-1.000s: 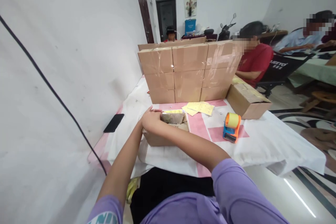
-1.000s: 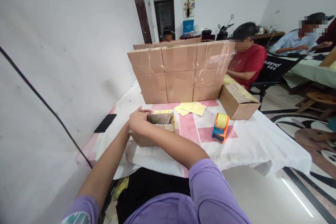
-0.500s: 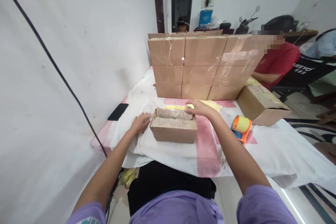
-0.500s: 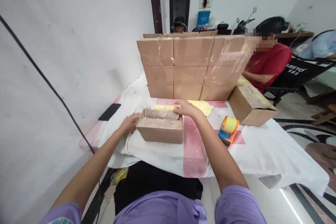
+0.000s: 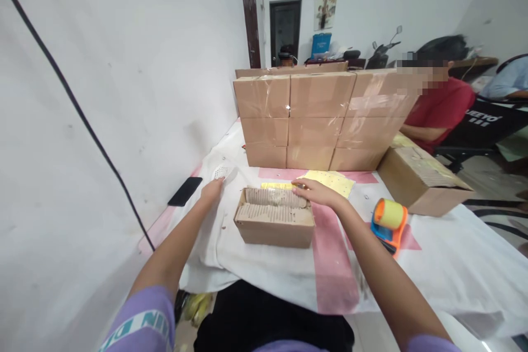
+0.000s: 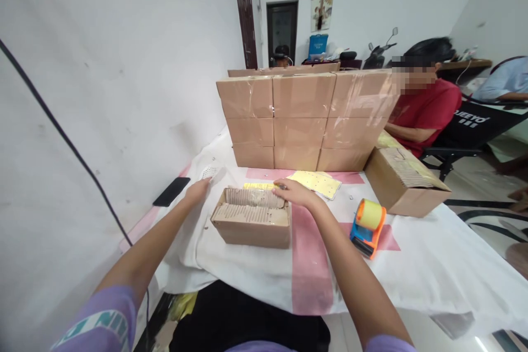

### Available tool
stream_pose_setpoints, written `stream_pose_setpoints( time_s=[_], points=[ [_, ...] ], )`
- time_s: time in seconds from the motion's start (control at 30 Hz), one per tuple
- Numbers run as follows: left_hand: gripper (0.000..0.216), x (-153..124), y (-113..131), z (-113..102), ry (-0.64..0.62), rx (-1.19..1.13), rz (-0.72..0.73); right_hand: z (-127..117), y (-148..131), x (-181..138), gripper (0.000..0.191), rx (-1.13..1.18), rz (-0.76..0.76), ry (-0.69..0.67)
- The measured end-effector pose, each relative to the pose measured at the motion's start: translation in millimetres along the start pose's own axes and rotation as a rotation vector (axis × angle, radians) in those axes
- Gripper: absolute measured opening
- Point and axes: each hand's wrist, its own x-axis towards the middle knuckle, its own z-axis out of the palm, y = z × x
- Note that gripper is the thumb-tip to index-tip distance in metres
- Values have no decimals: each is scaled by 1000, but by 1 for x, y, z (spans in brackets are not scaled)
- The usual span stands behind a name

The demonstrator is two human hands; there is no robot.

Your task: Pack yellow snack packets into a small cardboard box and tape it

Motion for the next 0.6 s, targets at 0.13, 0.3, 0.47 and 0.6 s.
stream_pose_setpoints(
  time_s=[0.13,0.3,0.47,0.6],
  points=[
    [40,51,-1,0,-20,32,-11,6,2,-5,52,83,-2,50],
    [39,120,-11,4,-13,68,13,12,7,-4,51,196,5,104],
    [41,176,-35,16,29,77,21,21,22,-4,54,318,172,127],
    [42,204,-52,26,67,52,-8,31,31,-10,59,344,288,155]
  ],
)
